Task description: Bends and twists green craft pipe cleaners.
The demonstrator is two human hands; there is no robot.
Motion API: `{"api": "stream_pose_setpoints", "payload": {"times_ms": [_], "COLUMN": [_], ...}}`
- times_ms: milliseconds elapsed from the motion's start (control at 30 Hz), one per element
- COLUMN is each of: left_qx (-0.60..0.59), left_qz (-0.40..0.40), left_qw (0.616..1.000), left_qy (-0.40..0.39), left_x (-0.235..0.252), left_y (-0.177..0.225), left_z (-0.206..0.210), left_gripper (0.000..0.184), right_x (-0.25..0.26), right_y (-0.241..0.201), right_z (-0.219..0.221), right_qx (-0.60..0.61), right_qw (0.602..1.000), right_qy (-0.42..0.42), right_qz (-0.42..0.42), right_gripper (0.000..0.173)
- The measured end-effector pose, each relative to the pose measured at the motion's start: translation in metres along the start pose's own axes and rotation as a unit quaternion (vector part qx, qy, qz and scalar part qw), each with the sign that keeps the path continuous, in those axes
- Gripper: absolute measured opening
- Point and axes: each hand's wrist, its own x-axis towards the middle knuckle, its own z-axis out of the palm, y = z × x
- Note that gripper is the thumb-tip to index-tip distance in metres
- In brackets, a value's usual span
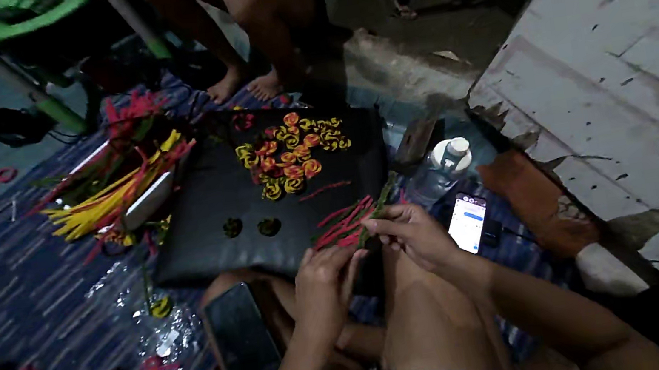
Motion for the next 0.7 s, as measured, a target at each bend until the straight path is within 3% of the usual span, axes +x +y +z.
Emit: {"api": "stream_pose_setpoints", "payload": {"times_ms": [100,200,300,433,700], "left_qx": [-0.181,-0.359,-0.447,-0.519,-0.472], "left_qz": [-0.074,-0.125,-0.169,-0.264,-0.282], "left_qw": [0.977,0.916,0.862,0.789,0.824], "left_qy": [-0.08,-0.127,-0.167,-0.197,-0.136], "left_x": [-0.004,-0.007,-0.011,-0.016,-0.016], "left_y": [-0.005,-0.01,-0.014,-0.017,-0.013], "left_z": [-0.009,-0.012,-0.013,-0.014,-0.01], "left_gripper": [0.025,0.02,0.021,0.024,0.021], "right_x": [0.0,-0.001,-0.002,0.003,0.006], "right_y": [0.002,0.005,0.011,0.02,0.032], "right_z": [-0.003,-0.006,-0.005,-0.012,-0.018], "right_qx": [0.032,0.066,0.108,0.086,0.087], "right_qw": [0.999,0.998,0.994,0.99,0.988], "right_qy": [-0.004,0.009,0.022,0.067,0.096], "right_qz": [0.003,0.0,-0.004,-0.088,-0.082], "right_gripper": [0.017,0.018,0.019,0.017,0.015]}}
